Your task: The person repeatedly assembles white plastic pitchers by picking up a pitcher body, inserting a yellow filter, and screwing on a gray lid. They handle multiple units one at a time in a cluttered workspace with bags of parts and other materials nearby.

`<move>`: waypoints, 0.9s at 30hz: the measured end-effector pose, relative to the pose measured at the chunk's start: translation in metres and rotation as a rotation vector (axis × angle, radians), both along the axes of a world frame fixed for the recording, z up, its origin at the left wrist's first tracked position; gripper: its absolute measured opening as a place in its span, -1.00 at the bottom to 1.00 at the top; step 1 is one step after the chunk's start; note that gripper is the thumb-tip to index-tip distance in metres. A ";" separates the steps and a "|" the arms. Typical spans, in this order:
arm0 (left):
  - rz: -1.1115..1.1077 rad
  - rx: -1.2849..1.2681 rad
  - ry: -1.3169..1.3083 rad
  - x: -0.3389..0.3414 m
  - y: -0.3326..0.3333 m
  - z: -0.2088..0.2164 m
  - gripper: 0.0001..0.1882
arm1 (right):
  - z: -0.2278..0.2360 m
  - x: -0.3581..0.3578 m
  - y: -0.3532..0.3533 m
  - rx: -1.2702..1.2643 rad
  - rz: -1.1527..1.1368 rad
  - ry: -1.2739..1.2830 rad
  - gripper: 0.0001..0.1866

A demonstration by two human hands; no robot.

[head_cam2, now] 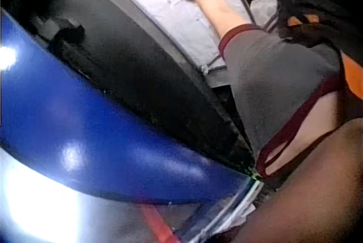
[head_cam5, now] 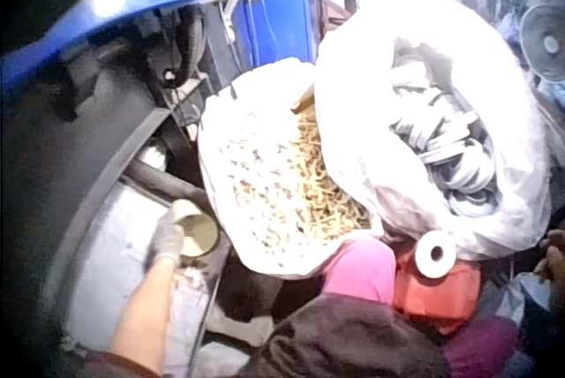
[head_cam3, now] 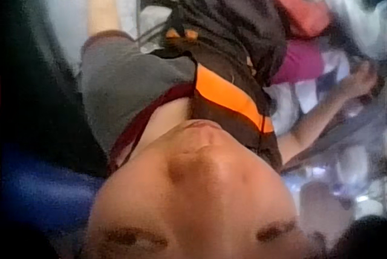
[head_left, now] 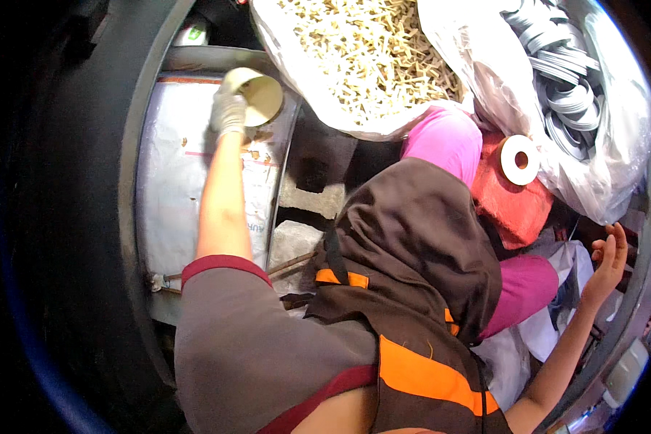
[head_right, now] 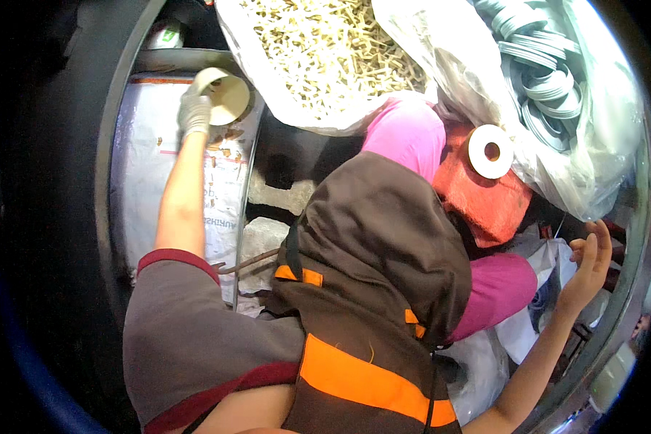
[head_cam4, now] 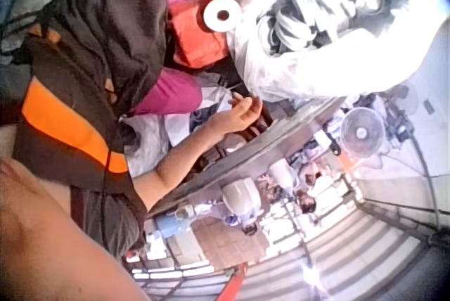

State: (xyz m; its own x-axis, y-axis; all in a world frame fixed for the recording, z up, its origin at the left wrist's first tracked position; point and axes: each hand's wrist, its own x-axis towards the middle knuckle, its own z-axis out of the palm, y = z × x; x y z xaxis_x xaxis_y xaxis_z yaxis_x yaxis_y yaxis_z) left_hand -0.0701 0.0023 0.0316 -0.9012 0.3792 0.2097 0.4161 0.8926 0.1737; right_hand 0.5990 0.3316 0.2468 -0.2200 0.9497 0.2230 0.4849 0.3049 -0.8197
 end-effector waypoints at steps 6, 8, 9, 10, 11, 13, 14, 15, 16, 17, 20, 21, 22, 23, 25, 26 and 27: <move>-0.218 0.356 0.260 0.012 -0.045 0.130 -0.59 | -0.048 -0.071 -0.028 -0.199 0.253 0.080 -0.71; -0.399 0.400 0.355 0.042 -0.024 0.161 -0.57 | -0.055 -0.128 -0.055 -0.257 0.396 0.108 -0.71; -0.519 0.462 0.334 0.070 -0.010 0.181 -0.56 | -0.051 -0.156 -0.073 -0.275 0.468 0.134 -0.71; -0.611 0.475 0.357 0.104 0.009 0.199 -0.57 | -0.039 -0.178 -0.090 -0.359 0.607 0.192 -0.61; -0.716 0.498 0.373 0.140 0.028 0.215 -0.58 | -0.033 -0.195 -0.104 -0.356 0.718 0.231 -0.39; -0.926 0.524 0.301 0.199 0.052 0.242 -0.63 | -0.022 -0.216 -0.125 -0.210 0.728 0.107 -0.16; -1.065 0.551 0.244 0.225 0.060 0.252 -0.65 | -0.018 -0.222 -0.132 -0.209 0.689 0.119 -0.22; -1.197 0.573 0.193 0.244 0.065 0.258 -0.66 | -0.031 -0.218 -0.125 -0.181 0.630 0.209 -0.33; -1.249 0.706 0.097 0.252 0.071 0.257 -0.67 | -0.044 -0.213 -0.117 -0.148 0.561 0.294 -0.43; -1.146 0.811 -0.121 0.264 0.074 0.259 -0.69 | -0.061 -0.202 -0.106 -0.185 0.532 0.485 -0.50; -0.932 1.076 -0.505 0.279 0.107 0.224 -0.64 | -0.086 -0.138 -0.109 -0.959 0.491 1.011 -0.59; -0.973 1.006 -0.517 0.286 0.112 0.216 -0.61 | -0.088 -0.123 -0.113 -1.200 0.510 1.204 -0.58; -1.102 0.948 -0.323 0.295 0.120 0.214 -0.66 | -0.087 -0.113 -0.119 -1.331 0.432 1.200 -0.57; -1.216 0.884 -0.127 0.306 0.128 0.211 -0.70 | -0.083 -0.108 -0.127 -1.466 0.350 1.192 -0.56; -1.327 0.981 -0.227 0.328 0.137 0.203 -0.68 | -0.099 -0.098 -0.145 -1.671 0.382 1.299 -0.54; -1.372 1.020 -0.268 0.335 0.147 0.203 -0.73 | -0.103 -0.102 -0.156 -1.675 0.553 1.412 -0.56; -1.413 1.058 -0.308 0.339 0.153 0.206 -0.76 | -0.105 -0.107 -0.162 -1.671 0.733 1.516 -0.57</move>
